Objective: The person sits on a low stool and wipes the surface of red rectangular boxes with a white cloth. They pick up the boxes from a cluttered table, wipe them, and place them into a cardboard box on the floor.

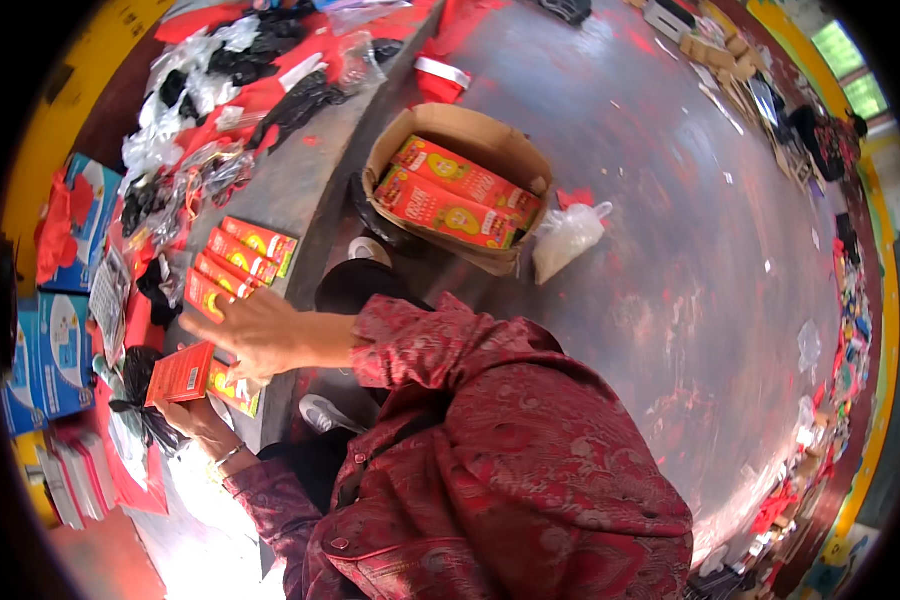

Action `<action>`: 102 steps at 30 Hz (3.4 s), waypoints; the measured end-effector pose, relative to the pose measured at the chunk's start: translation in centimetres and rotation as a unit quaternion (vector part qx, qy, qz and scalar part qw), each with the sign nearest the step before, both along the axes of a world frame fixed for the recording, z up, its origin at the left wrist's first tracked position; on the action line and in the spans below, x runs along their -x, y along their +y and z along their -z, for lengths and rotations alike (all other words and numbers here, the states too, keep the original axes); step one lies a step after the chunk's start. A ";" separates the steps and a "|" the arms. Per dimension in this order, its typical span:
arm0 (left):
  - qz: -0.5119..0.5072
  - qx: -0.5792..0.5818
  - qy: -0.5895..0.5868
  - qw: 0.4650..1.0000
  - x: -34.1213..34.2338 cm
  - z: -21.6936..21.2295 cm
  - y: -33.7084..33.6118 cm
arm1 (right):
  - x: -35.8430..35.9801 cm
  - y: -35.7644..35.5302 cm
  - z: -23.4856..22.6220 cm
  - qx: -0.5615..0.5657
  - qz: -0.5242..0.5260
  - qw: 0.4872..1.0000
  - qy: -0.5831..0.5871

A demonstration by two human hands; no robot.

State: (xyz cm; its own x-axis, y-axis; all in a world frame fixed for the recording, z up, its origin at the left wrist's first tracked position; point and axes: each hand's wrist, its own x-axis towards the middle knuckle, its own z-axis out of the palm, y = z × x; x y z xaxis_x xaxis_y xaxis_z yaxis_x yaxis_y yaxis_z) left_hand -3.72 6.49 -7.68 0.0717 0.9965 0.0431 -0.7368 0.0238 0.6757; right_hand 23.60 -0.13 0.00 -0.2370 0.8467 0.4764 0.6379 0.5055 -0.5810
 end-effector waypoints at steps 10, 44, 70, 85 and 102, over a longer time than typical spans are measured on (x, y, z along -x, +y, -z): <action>0.150 0.071 0.062 0.984 -19.9 -12.4 -0.6 | -11.7 -1.1 -0.1 -0.098 0.151 0.982 0.056; 0.163 0.252 0.086 0.950 -5.3 1.1 -4.0 | -35.7 -2.4 23.6 0.318 0.497 0.765 -0.259; 0.169 0.259 0.240 0.920 -9.6 2.8 -3.5 | -33.6 3.4 20.4 0.413 0.321 0.830 -0.195; 0.357 -0.167 0.762 0.514 -11.5 2.4 -7.4 | -12.4 19.6 8.8 0.281 0.042 0.959 0.000; 0.273 -0.250 0.859 0.353 -10.9 6.3 -11.3 | 23.8 14.9 20.2 0.441 -0.150 0.834 -0.294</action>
